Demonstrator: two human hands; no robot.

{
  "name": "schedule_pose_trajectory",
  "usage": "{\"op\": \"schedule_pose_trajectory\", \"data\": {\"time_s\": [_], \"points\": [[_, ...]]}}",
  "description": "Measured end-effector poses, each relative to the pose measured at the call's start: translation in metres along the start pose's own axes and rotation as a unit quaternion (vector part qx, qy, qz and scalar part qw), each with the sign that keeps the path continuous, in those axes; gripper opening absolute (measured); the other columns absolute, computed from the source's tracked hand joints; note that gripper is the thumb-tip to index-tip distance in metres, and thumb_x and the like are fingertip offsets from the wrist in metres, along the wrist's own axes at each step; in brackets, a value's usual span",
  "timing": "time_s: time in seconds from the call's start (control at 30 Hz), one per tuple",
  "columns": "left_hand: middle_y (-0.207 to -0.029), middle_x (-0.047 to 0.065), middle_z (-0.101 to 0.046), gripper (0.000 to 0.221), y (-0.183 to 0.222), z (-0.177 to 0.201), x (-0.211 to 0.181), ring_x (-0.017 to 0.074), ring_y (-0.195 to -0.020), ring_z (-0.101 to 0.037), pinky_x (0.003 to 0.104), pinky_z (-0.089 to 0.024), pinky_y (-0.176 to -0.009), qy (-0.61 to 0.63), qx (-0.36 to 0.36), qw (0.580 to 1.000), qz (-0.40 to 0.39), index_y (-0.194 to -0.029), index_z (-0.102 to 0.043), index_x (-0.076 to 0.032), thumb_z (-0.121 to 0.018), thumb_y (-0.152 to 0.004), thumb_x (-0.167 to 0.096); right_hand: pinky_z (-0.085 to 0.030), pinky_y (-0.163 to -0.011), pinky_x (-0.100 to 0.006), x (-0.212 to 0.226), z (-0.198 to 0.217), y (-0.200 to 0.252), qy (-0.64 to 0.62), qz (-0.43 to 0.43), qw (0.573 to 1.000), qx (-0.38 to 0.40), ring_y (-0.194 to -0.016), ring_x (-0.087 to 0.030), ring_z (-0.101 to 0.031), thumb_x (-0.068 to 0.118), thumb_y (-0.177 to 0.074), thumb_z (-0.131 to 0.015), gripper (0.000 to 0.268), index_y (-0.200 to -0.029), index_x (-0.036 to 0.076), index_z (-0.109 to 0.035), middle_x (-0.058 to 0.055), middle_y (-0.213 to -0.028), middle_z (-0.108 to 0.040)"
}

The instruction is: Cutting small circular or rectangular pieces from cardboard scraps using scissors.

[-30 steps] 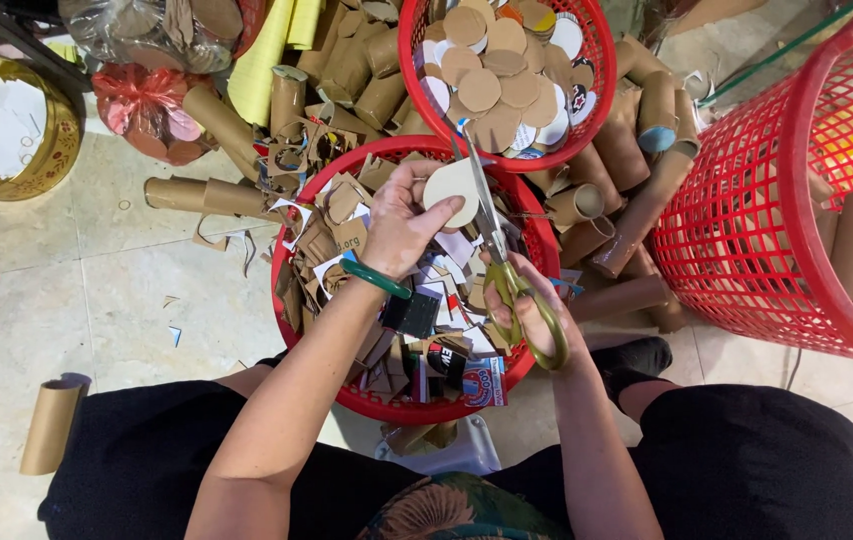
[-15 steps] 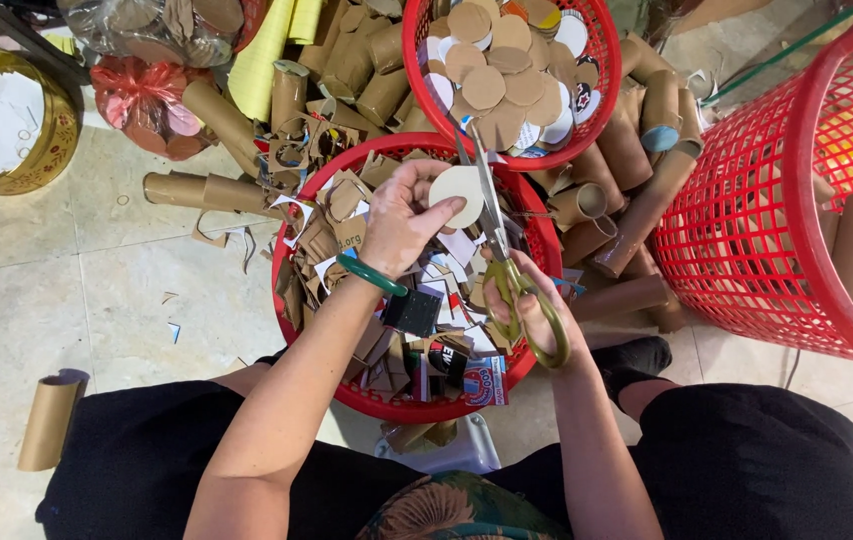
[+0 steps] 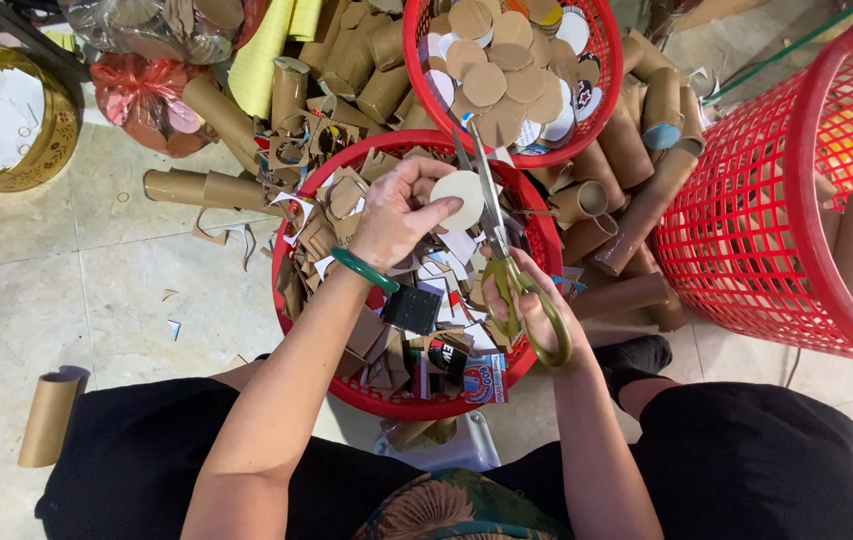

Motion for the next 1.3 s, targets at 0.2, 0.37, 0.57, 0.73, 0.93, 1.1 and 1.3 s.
{"op": "schedule_pose_trajectory", "data": {"time_s": [0.2, 0.37, 0.57, 0.73, 0.93, 1.1, 1.3], "points": [[-0.085, -0.004, -0.073, 0.025, -0.002, 0.022, -0.008, 0.0035, -0.075, -0.067, 0.020, -0.055, -0.069, -0.018, -0.042, 0.999, -0.016, -0.110, -0.066, -0.004, -0.078, -0.088, -0.003, -0.040, -0.061, -0.026, 0.002, 0.000, -0.001, 0.019, -0.006, 0.999, 0.029, -0.069, -0.011, -0.050, 0.088, -0.060, -0.075, 0.127, -0.147, -0.002, -0.052, -0.001, -0.084, -0.058], [-0.082, -0.002, -0.068, 0.021, -0.002, 0.017, -0.009, 0.0043, -0.072, -0.060, 0.021, -0.051, -0.066, -0.065, -0.013, 0.997, -0.025, -0.107, -0.068, -0.003, -0.080, -0.089, -0.004, -0.046, -0.073, -0.024, -0.005, -0.004, -0.003, -0.016, -0.025, 1.000, 0.008, -0.081, -0.010, -0.057, 0.090, -0.055, -0.074, 0.131, -0.147, 0.000, -0.047, 0.000, -0.095, -0.064], [-0.083, -0.003, -0.069, 0.021, -0.005, 0.014, -0.006, 0.0035, -0.072, -0.060, 0.021, -0.052, -0.066, -0.060, 0.010, 0.998, -0.007, -0.105, -0.069, -0.003, -0.080, -0.087, -0.009, -0.042, -0.069, -0.025, 0.001, -0.010, -0.003, -0.004, 0.003, 0.999, 0.036, -0.075, -0.010, -0.050, 0.090, -0.063, -0.070, 0.127, -0.148, -0.001, -0.047, -0.001, -0.090, -0.058], [-0.085, -0.002, -0.072, 0.020, -0.005, 0.030, -0.006, 0.0040, -0.076, -0.062, 0.021, -0.052, -0.072, -0.080, -0.039, 0.996, -0.029, -0.102, -0.071, -0.004, -0.082, -0.086, -0.010, -0.037, -0.059, -0.027, 0.010, -0.010, -0.001, 0.036, 0.006, 0.998, 0.041, -0.067, -0.010, -0.045, 0.088, -0.066, -0.070, 0.121, -0.143, -0.003, -0.052, -0.001, -0.079, -0.052], [-0.082, -0.002, -0.070, 0.016, -0.005, 0.024, -0.003, 0.0048, -0.074, -0.060, 0.022, -0.052, -0.069, -0.137, -0.018, 0.990, -0.028, -0.097, -0.073, -0.006, -0.082, -0.087, -0.013, -0.042, -0.073, -0.027, 0.002, -0.008, -0.001, 0.057, -0.019, 0.998, 0.027, -0.076, -0.012, -0.052, 0.096, -0.060, -0.063, 0.132, -0.149, 0.000, -0.052, -0.001, -0.090, -0.059], [-0.080, -0.003, -0.071, 0.016, -0.005, 0.018, 0.005, 0.0044, -0.071, -0.062, 0.022, -0.053, -0.067, -0.103, -0.019, 0.994, -0.013, -0.094, -0.070, -0.005, -0.081, -0.087, -0.015, -0.046, -0.090, -0.032, -0.008, -0.014, -0.007, 0.036, -0.042, 0.997, 0.045, -0.097, -0.017, -0.056, 0.099, -0.053, -0.064, 0.147, -0.155, -0.003, -0.036, -0.006, -0.106, -0.060], [-0.078, -0.002, -0.069, 0.017, -0.005, 0.016, 0.010, 0.0050, -0.069, -0.061, 0.022, -0.052, -0.065, -0.129, -0.023, 0.991, 0.010, -0.094, -0.070, -0.005, -0.081, -0.086, -0.015, -0.049, -0.087, -0.032, -0.034, 0.015, -0.008, 0.051, -0.064, 0.997, -0.015, -0.092, -0.017, -0.058, 0.098, -0.050, -0.066, 0.150, -0.155, 0.000, -0.025, -0.008, -0.104, -0.065]]}}
Point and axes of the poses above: each hand's wrist, its own y-axis away from the middle knuckle, its own z-axis out of the back of the hand, x = y × z, the point moved 10 cm from there along -y, towards the middle knuckle
